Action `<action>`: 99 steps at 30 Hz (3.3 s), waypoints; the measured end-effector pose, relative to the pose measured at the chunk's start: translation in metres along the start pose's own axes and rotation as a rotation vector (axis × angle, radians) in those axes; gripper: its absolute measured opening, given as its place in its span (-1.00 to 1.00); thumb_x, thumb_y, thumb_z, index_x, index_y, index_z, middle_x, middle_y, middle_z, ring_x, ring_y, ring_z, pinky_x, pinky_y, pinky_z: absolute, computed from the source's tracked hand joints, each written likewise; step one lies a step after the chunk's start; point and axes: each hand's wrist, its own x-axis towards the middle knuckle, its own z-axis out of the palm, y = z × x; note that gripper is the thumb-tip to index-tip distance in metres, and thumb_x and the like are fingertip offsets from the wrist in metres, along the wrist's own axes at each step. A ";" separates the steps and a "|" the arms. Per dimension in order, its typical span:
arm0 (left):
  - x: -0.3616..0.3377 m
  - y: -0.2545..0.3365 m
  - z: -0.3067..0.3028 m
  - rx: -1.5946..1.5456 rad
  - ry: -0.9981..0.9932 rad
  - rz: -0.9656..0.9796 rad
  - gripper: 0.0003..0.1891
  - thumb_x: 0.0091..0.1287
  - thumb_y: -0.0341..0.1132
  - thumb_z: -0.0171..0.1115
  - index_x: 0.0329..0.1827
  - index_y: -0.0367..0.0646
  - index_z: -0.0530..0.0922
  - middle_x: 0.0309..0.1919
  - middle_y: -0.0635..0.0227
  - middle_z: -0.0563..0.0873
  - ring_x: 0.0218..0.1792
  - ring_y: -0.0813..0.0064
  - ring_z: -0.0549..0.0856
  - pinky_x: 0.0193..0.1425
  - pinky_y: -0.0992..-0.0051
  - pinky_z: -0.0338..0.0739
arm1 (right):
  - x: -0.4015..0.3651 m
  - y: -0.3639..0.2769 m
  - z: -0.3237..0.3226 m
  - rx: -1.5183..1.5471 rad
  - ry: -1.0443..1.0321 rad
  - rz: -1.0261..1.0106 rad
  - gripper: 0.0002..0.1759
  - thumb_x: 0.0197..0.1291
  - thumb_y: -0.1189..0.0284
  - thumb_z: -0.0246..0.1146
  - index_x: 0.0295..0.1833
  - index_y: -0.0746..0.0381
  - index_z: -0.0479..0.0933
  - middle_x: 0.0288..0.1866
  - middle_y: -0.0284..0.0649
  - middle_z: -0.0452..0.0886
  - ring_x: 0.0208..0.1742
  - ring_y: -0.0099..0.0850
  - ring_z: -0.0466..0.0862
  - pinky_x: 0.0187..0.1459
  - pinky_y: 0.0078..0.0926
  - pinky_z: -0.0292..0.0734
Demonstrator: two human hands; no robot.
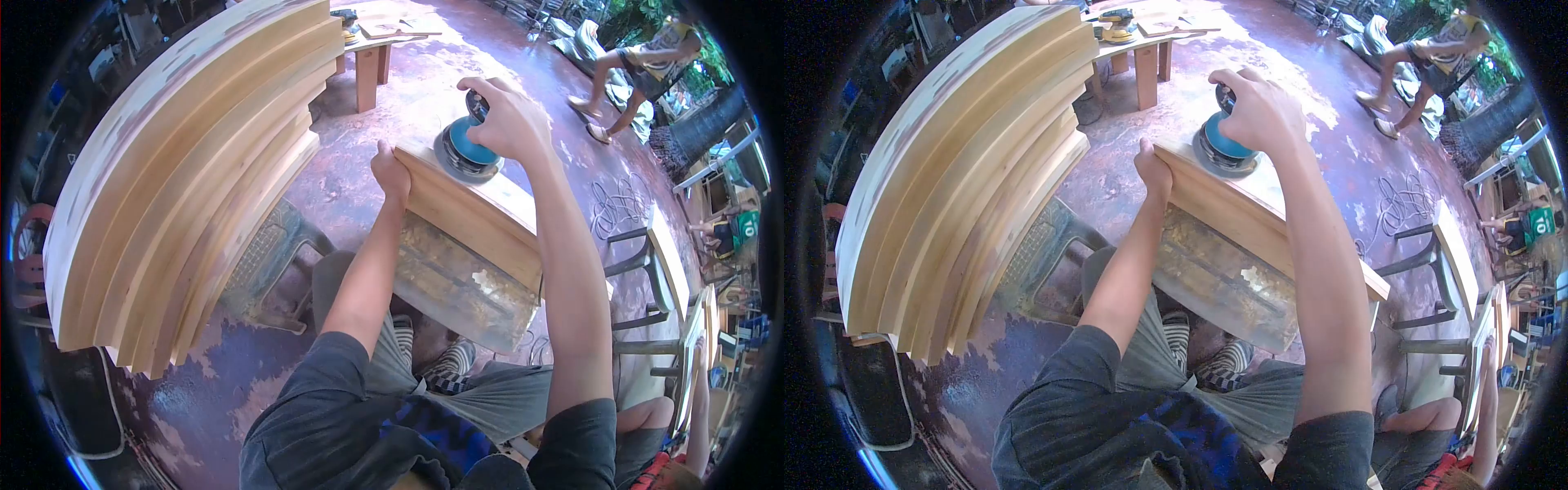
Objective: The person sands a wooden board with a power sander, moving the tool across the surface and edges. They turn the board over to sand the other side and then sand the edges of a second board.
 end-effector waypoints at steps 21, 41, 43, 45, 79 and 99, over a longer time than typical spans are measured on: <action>0.005 -0.006 -0.006 0.146 -0.121 0.155 -0.44 0.69 -0.06 -0.07 -0.22 -0.42 0.66 -0.28 -0.09 0.82 -0.23 0.16 0.73 -0.01 0.10 0.53 | 0.082 -0.054 0.048 0.049 0.054 -0.145 -0.11 -0.10 0.25 0.41 0.52 -0.23 0.55 0.39 -0.22 0.69 0.30 -0.06 0.74 0.26 -0.11 0.70; 0.003 -0.011 -0.010 0.017 -0.096 -0.122 -0.44 0.73 -0.04 -0.04 0.17 -0.43 0.73 -0.02 -0.23 0.82 0.13 -0.11 0.78 0.42 0.06 0.52 | -0.041 0.002 -0.014 0.053 -0.039 0.024 -0.24 -0.03 0.36 0.38 0.41 -0.25 0.63 0.27 -0.27 0.75 0.24 -0.12 0.78 0.23 -0.11 0.72; -0.010 0.011 -0.012 0.272 0.057 0.727 -0.48 0.75 -0.03 -0.10 0.28 -0.24 0.73 0.21 0.05 0.81 0.23 0.03 0.77 0.57 0.09 0.41 | -0.065 0.022 -0.023 0.041 -0.036 0.067 -0.24 -0.04 0.37 0.39 0.41 -0.25 0.63 0.27 -0.27 0.75 0.23 -0.11 0.78 0.22 -0.12 0.73; -0.032 0.046 -0.017 0.444 -0.080 0.968 -0.54 0.72 -0.08 -0.02 0.28 -0.19 0.74 0.24 0.12 0.82 0.26 0.07 0.77 0.63 0.02 0.32 | -0.089 0.046 -0.033 0.047 -0.038 0.102 -0.24 -0.04 0.38 0.40 0.40 -0.25 0.64 0.25 -0.27 0.75 0.22 -0.11 0.78 0.20 -0.12 0.73; -0.165 0.075 0.030 0.482 -1.030 1.383 -0.73 0.40 -0.17 0.43 0.00 -0.13 0.84 -0.01 0.21 0.91 0.00 0.23 0.90 0.18 0.24 0.76 | -0.201 0.145 -0.091 -0.032 -0.059 0.204 -0.22 -0.14 0.35 0.42 0.37 -0.21 0.67 0.17 -0.26 0.77 0.17 -0.12 0.80 0.14 -0.19 0.75; -0.036 0.071 -0.034 0.498 -0.590 1.328 -0.86 0.35 -0.41 0.39 -0.11 -0.19 0.84 -0.08 0.19 0.91 -0.01 0.18 0.87 0.24 0.18 0.68 | -0.152 0.115 -0.077 0.056 -0.152 0.109 -0.21 -0.15 0.36 0.47 0.36 -0.19 0.64 0.27 -0.25 0.74 0.23 -0.11 0.76 0.25 -0.18 0.70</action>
